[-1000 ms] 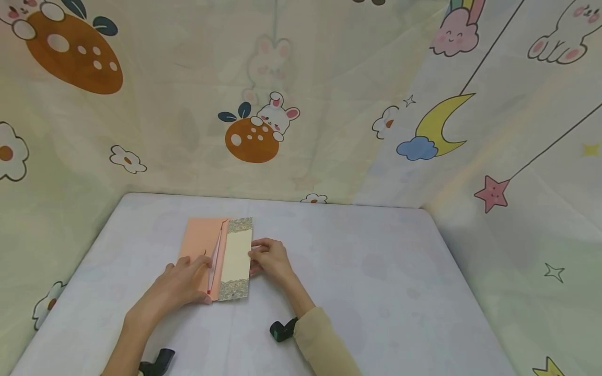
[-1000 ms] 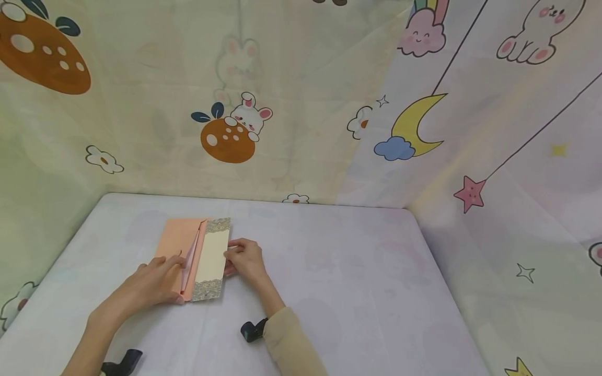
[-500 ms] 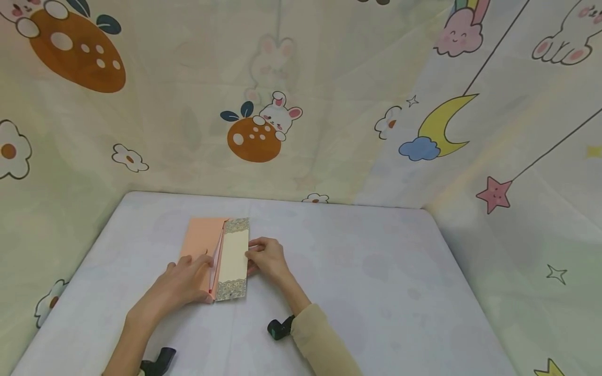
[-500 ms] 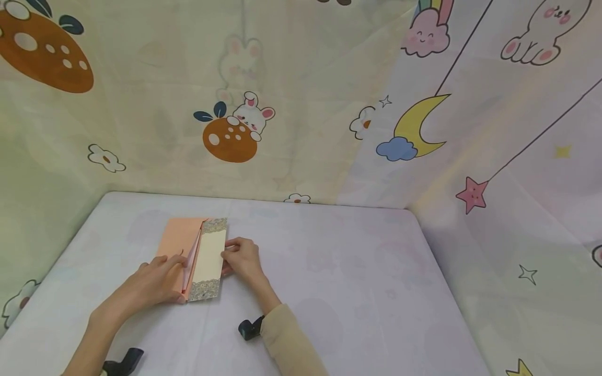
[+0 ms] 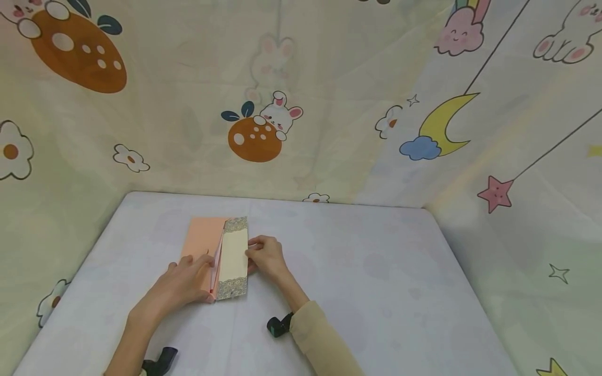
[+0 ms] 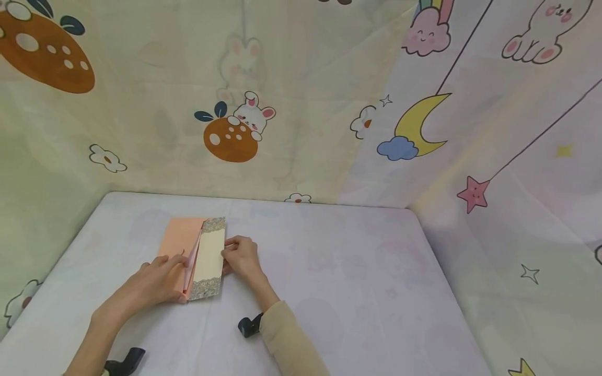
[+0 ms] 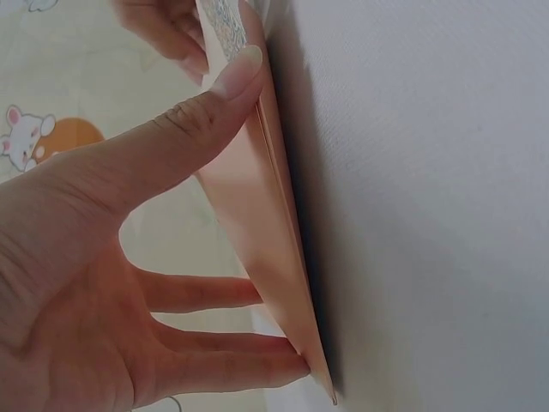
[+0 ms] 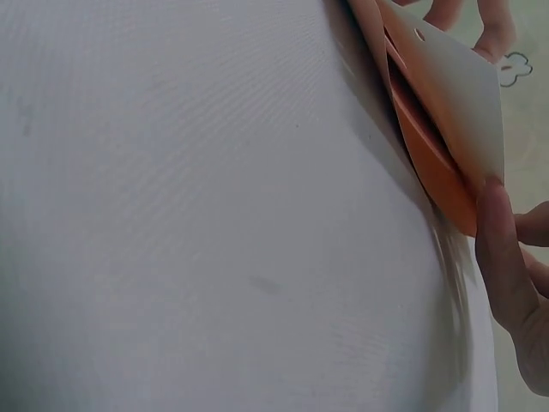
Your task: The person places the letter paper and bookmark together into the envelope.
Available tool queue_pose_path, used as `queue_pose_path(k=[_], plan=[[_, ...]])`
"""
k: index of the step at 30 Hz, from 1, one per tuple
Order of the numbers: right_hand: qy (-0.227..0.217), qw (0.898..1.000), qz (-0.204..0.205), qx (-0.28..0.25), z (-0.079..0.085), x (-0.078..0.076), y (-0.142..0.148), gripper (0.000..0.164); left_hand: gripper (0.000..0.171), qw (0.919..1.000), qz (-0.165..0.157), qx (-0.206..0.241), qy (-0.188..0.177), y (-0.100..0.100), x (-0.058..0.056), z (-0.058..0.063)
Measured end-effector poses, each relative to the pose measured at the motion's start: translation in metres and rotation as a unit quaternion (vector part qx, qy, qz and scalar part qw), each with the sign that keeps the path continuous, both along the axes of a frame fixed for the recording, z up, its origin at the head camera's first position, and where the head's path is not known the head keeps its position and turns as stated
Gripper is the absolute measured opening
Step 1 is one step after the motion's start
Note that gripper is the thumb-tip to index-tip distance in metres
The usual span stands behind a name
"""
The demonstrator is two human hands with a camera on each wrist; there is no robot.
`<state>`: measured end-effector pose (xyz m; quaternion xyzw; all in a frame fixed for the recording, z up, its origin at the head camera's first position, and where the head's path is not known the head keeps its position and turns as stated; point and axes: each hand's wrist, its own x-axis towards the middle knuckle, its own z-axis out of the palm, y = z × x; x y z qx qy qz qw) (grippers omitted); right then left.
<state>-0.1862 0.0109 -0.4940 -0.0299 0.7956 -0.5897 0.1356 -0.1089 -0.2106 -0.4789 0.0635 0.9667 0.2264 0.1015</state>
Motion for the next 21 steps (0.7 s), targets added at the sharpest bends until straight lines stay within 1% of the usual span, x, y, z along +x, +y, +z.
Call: queue_pose_path(k=[7, 12, 20, 21], plan=[[0.011, 1.000, -0.003, 0.021, -0.0008, -0.0028, 0.0004, 0.024, 0.084, 1.0000, 0.000, -0.006, -0.004, 0.0021, -0.0013, 0.0010], [0.026, 0.999, -0.006, 0.038, -0.0029, -0.0038, -0.0012, 0.024, 0.083, 1.0000, -0.001, -0.007, 0.000, 0.0020, -0.0011, 0.0009], [0.019, 1.000, -0.007, 0.018, -0.0055, -0.0035, -0.0070, 0.023, 0.083, 1.0000, -0.001, -0.002, 0.003, 0.0009, -0.0001, 0.0003], [0.025, 0.999, -0.007, 0.026, -0.0058, -0.0034, -0.0081, 0.023, 0.083, 1.0000, -0.001, -0.002, 0.004, 0.0008, 0.0001, 0.0004]])
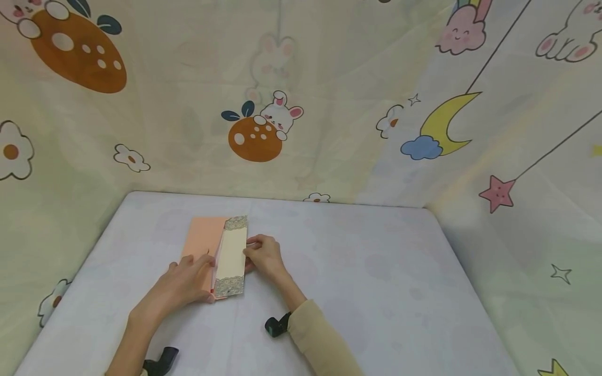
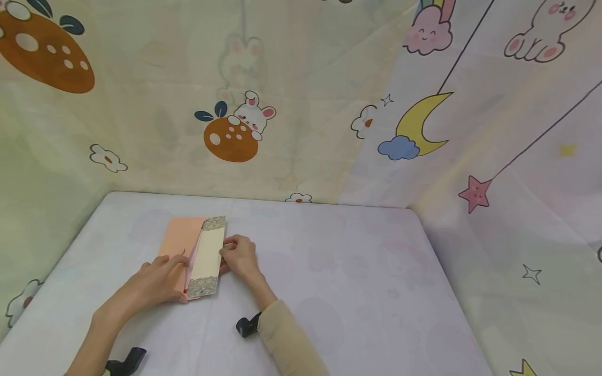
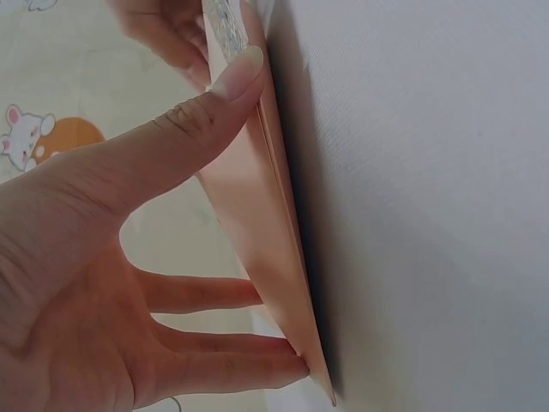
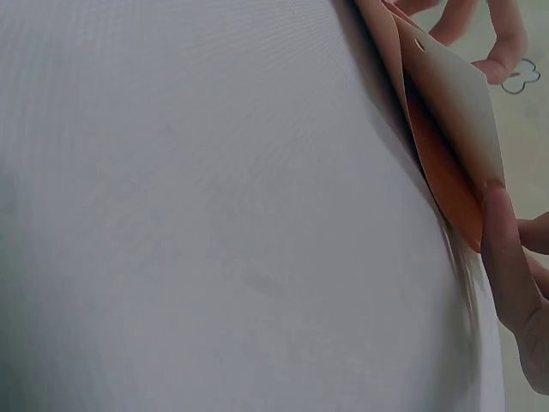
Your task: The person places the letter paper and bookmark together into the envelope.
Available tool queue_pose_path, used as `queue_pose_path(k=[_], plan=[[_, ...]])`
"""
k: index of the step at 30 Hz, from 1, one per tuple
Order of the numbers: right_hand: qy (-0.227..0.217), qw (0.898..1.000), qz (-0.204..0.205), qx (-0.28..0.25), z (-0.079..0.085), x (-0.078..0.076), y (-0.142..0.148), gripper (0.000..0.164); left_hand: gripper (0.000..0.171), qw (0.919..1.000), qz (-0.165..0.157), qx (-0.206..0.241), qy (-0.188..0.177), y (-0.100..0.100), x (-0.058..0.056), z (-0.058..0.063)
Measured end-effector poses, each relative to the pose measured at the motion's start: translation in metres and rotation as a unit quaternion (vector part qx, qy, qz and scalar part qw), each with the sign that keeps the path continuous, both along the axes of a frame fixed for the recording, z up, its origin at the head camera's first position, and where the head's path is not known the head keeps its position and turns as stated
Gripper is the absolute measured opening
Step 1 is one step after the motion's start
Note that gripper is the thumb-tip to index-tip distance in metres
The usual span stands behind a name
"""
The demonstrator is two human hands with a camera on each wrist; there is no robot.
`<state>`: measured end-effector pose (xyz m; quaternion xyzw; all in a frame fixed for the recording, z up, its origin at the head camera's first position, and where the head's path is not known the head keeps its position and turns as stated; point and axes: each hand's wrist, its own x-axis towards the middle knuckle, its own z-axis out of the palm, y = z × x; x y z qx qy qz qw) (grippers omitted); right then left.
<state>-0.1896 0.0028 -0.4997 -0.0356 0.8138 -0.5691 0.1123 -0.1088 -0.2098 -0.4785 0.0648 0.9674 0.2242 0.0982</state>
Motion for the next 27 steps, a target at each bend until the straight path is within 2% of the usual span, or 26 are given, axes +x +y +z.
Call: queue_pose_path(k=[6, 13, 20, 27], plan=[[0.027, 0.999, -0.001, 0.032, 0.000, 0.002, -0.005, 0.021, 0.084, 1.0000, -0.004, -0.006, 0.004, 0.001, 0.000, 0.001], [0.012, 1.000, 0.004, 0.001, -0.004, 0.004, -0.008, 0.022, 0.083, 1.0000, -0.006, -0.005, 0.005, 0.000, 0.001, 0.001], [-0.024, 0.999, 0.028, -0.032, -0.003, 0.009, -0.008, 0.032, 0.082, 1.0000, -0.005, -0.005, 0.000, 0.001, 0.000, 0.002], [-0.036, 0.998, 0.050, -0.030, -0.002, 0.013, -0.007, 0.042, 0.084, 0.9999, -0.003, -0.009, -0.004, 0.002, 0.000, 0.003]])
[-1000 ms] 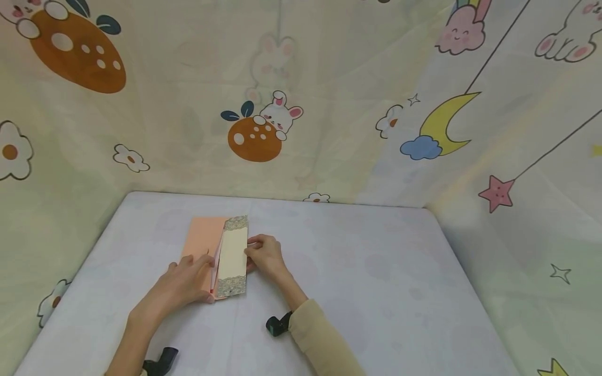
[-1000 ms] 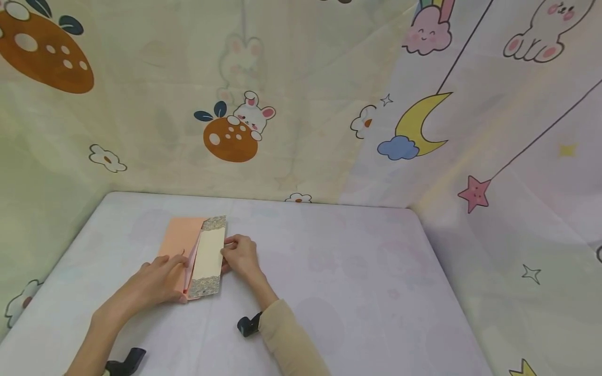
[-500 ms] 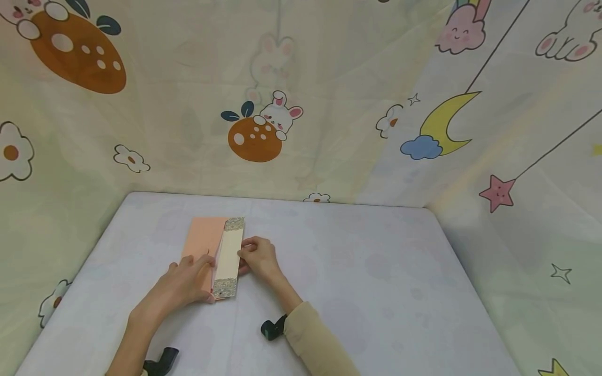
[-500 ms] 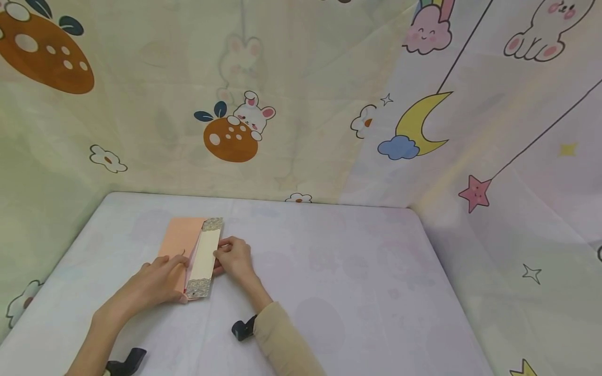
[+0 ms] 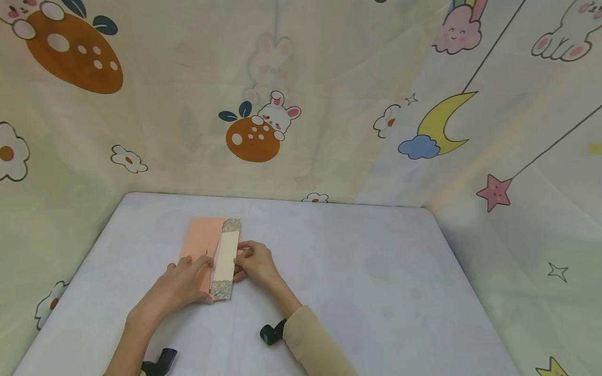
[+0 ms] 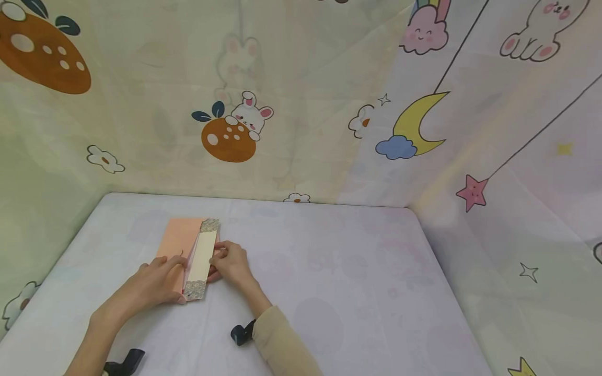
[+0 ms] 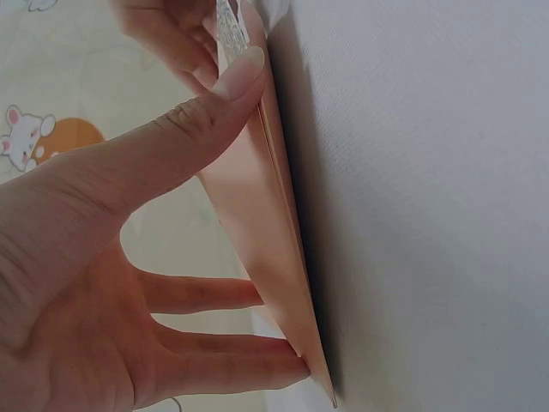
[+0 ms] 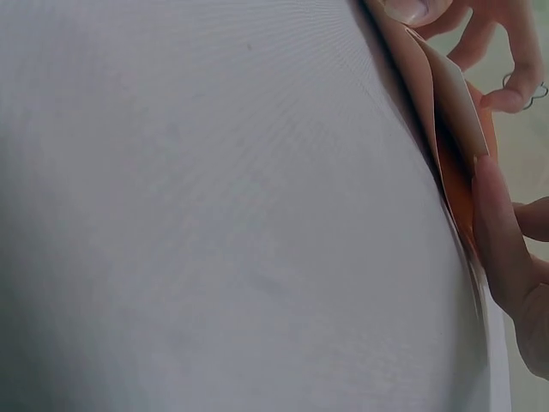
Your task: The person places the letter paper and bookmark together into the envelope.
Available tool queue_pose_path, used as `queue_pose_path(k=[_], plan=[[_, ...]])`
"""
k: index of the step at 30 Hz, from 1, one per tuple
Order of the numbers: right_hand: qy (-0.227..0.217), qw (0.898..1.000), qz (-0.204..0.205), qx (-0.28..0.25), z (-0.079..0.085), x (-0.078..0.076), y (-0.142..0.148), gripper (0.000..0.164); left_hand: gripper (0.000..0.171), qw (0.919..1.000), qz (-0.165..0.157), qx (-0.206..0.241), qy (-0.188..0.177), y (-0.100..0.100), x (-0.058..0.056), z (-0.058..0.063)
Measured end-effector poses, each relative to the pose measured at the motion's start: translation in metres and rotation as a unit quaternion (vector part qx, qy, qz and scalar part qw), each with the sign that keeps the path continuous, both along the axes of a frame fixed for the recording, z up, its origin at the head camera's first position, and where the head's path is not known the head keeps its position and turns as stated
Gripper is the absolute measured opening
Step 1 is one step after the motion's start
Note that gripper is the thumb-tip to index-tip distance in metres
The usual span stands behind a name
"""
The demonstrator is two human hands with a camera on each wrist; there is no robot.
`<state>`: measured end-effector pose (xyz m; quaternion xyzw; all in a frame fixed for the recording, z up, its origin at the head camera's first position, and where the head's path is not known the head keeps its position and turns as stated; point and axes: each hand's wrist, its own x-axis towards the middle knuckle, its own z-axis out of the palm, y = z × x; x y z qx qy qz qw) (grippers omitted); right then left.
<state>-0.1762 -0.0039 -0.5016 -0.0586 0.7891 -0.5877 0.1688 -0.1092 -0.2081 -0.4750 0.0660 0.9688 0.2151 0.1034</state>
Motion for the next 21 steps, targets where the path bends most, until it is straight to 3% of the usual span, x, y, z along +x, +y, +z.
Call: queue_pose_path(k=[9, 21], plan=[[-0.026, 0.998, 0.026, -0.041, -0.0015, 0.0045, -0.0017, 0.047, 0.083, 0.9999, -0.008, 0.005, 0.011, -0.0011, 0.0016, -0.0004], [-0.028, 0.998, 0.036, -0.040, -0.0034, 0.0054, -0.0065, 0.052, 0.080, 1.0000, -0.004, 0.001, 0.006, 0.0007, 0.0016, 0.0003]])
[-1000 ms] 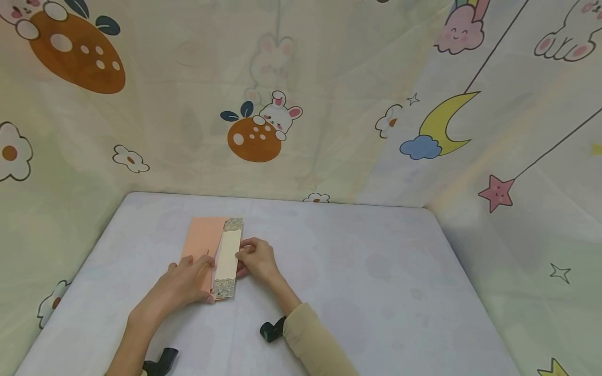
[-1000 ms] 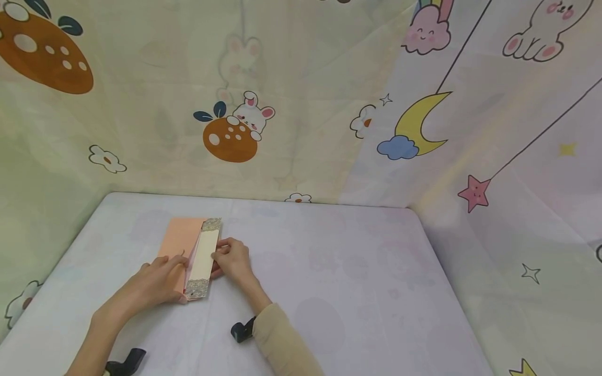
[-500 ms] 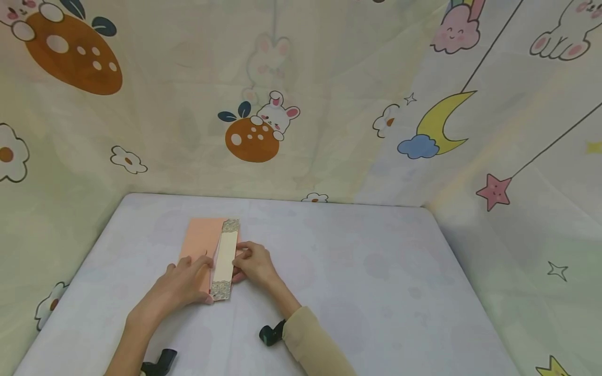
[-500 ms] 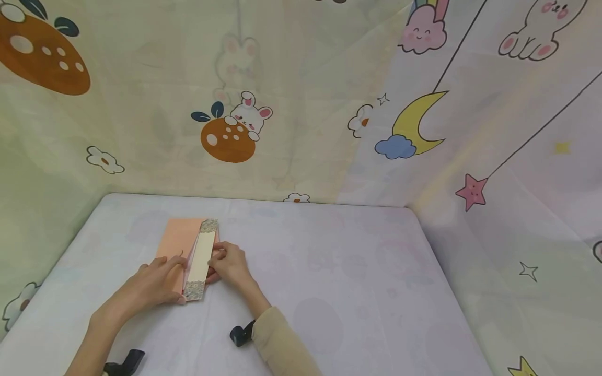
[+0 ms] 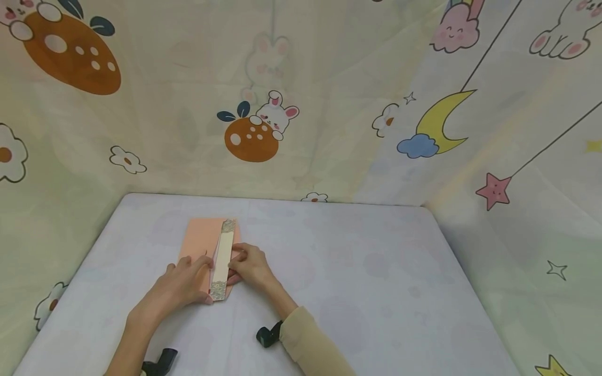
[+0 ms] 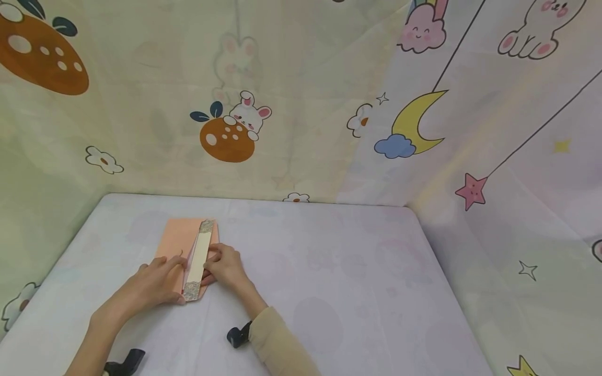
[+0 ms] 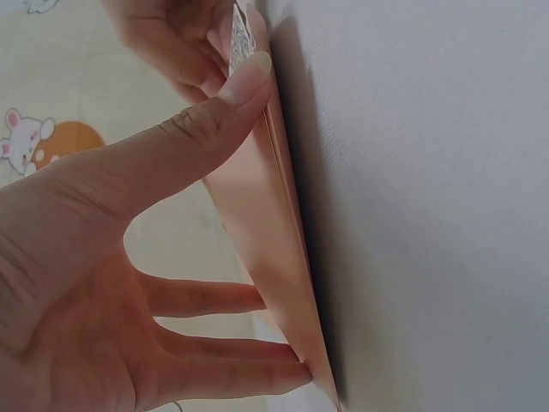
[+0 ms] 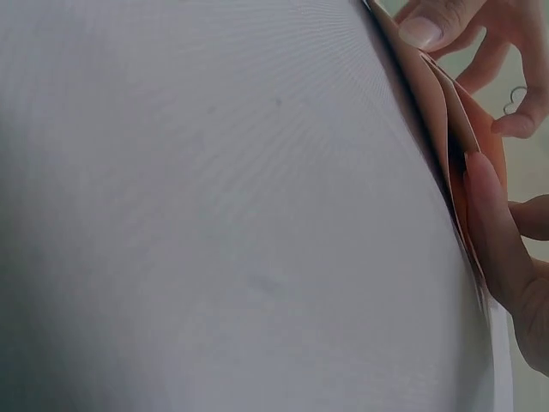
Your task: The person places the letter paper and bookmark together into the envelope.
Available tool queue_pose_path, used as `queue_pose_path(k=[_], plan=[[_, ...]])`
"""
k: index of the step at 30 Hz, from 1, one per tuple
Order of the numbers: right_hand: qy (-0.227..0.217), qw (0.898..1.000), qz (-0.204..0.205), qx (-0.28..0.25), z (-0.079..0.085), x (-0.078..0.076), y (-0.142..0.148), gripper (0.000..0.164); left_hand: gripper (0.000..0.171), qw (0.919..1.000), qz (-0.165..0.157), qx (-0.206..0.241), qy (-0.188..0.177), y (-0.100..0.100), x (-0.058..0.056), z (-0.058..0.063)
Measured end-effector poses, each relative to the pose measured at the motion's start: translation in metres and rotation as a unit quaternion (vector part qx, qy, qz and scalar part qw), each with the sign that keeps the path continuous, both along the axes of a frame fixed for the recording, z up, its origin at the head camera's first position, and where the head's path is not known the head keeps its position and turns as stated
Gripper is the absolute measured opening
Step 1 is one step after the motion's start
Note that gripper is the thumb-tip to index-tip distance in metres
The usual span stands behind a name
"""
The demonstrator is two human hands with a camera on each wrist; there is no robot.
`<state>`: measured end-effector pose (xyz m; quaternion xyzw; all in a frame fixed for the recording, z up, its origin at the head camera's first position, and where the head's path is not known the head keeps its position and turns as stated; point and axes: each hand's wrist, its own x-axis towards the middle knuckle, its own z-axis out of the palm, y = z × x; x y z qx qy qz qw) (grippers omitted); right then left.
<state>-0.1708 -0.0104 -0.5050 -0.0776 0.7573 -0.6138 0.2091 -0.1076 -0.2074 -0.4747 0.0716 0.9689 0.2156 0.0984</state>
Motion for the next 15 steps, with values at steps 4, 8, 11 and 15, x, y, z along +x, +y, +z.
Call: queue_pose_path(k=[4, 8, 11, 15], plan=[[-0.008, 1.000, -0.001, -0.005, -0.0005, 0.0018, -0.0027, 0.052, 0.080, 1.0000, 0.002, 0.002, -0.003, 0.0000, 0.0003, -0.0003], [-0.011, 1.000, -0.004, -0.014, -0.0009, 0.0030, -0.0045, 0.053, 0.080, 1.0000, 0.002, 0.001, -0.002, 0.0000, 0.0003, -0.0008], [-0.004, 1.000, -0.002, -0.013, -0.0020, 0.0032, -0.0056, 0.052, 0.081, 1.0000, 0.001, 0.000, -0.001, 0.0002, 0.0004, -0.0009], [0.001, 1.000, -0.002, -0.011, -0.0044, 0.0033, -0.0072, 0.050, 0.081, 1.0000, 0.000, 0.002, 0.000, 0.0003, 0.0007, -0.0005]])
